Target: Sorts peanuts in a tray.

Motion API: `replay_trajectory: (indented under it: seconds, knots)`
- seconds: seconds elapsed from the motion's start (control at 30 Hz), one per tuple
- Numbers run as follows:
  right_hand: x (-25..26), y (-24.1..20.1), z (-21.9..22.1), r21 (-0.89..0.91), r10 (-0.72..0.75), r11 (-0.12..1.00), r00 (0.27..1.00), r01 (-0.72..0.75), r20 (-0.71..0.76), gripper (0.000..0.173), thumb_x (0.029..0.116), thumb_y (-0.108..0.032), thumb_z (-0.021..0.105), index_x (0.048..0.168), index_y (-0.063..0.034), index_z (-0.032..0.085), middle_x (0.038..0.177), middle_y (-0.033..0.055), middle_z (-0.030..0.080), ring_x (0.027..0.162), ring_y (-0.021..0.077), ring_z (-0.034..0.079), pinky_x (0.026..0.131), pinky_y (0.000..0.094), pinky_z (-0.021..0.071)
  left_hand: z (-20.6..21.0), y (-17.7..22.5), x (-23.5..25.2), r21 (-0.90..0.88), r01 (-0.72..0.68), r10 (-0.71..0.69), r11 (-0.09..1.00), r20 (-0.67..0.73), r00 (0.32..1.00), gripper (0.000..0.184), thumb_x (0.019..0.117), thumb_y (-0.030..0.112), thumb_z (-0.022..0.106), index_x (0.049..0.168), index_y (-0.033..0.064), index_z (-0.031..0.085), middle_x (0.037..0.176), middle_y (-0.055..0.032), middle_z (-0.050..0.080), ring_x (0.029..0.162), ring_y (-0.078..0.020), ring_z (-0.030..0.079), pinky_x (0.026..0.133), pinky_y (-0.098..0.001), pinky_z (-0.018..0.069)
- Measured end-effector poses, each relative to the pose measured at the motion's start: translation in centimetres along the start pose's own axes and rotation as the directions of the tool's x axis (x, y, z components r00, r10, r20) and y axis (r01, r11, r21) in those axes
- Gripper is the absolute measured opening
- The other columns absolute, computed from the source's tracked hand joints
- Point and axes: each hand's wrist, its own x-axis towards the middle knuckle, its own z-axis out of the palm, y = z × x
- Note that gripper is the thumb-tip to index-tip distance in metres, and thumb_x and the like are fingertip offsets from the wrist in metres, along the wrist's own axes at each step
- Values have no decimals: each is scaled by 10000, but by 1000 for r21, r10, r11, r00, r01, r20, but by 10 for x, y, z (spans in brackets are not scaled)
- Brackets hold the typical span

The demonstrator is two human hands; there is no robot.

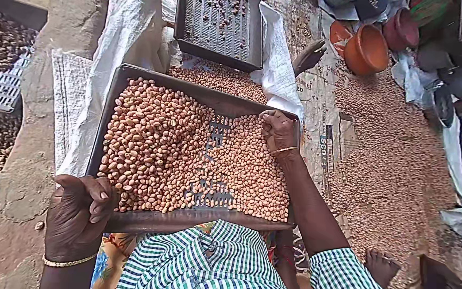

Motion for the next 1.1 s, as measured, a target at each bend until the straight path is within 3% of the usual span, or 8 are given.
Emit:
replay_trajectory:
  seconds: [0.1,0.2,0.43,0.53,0.63,0.8,0.97,1.1]
  knots:
    - [2,0,16,-666,-150,702,967,252,208,180,969,-60,646,1091,46,726,904,141,634,766,184,542,763,334,447,2,1,-1,2,-4,4,1000,-8,1000,465,1031,474,493,751,182,722,576,119,612,460,49,533,438,-107,429]
    - [6,10,24,-793,-147,504,938,343,313,205,968,-46,646,1103,81,733,1042,307,672,972,433,661,922,530,496,3,1,-1,-16,-9,8,1000,-26,1000,464,1031,462,501,747,171,725,571,113,613,452,48,532,432,-108,431]
    - [-22,-30,35,-90,-370,920,922,381,116,62,947,-18,639,997,-42,667,731,-163,593,561,-116,454,532,92,408,-1,3,2,-210,111,-82,971,143,986,449,999,510,522,853,158,760,665,100,652,540,39,579,500,-109,454]
    - [-80,-65,97,-21,-551,797,742,603,381,109,925,-8,642,991,59,698,850,-12,597,673,-60,472,623,82,415,6,7,5,-103,305,-288,947,148,946,585,986,621,450,919,138,774,698,57,688,522,43,584,482,-89,455]
    - [-122,-64,153,-61,-545,655,527,753,652,217,892,-44,695,1084,48,733,1039,205,711,966,264,705,840,317,570,13,9,8,-103,405,-396,909,97,913,625,1010,628,415,895,116,754,698,12,696,523,9,610,484,-111,490]
    - [-92,-45,171,73,-657,661,529,746,537,174,972,-6,582,1036,100,704,1057,208,723,1051,174,694,971,231,512,12,-2,-5,-186,-220,202,957,-111,973,527,1068,458,427,698,168,666,566,87,587,450,17,522,443,-128,434]
    - [-114,-20,217,379,-610,598,95,706,787,157,939,77,584,1056,89,688,1000,225,731,944,299,737,866,338,577,19,-13,-10,-64,-692,644,719,-314,698,495,1043,444,504,701,130,673,569,64,605,467,-7,560,458,-151,471]
    - [-130,-5,238,354,-463,761,72,544,883,184,879,49,624,1051,103,661,841,212,694,773,278,697,711,384,551,20,-18,-13,151,-755,751,638,-342,566,455,1034,408,548,677,144,650,540,73,577,451,-1,546,445,-150,460]
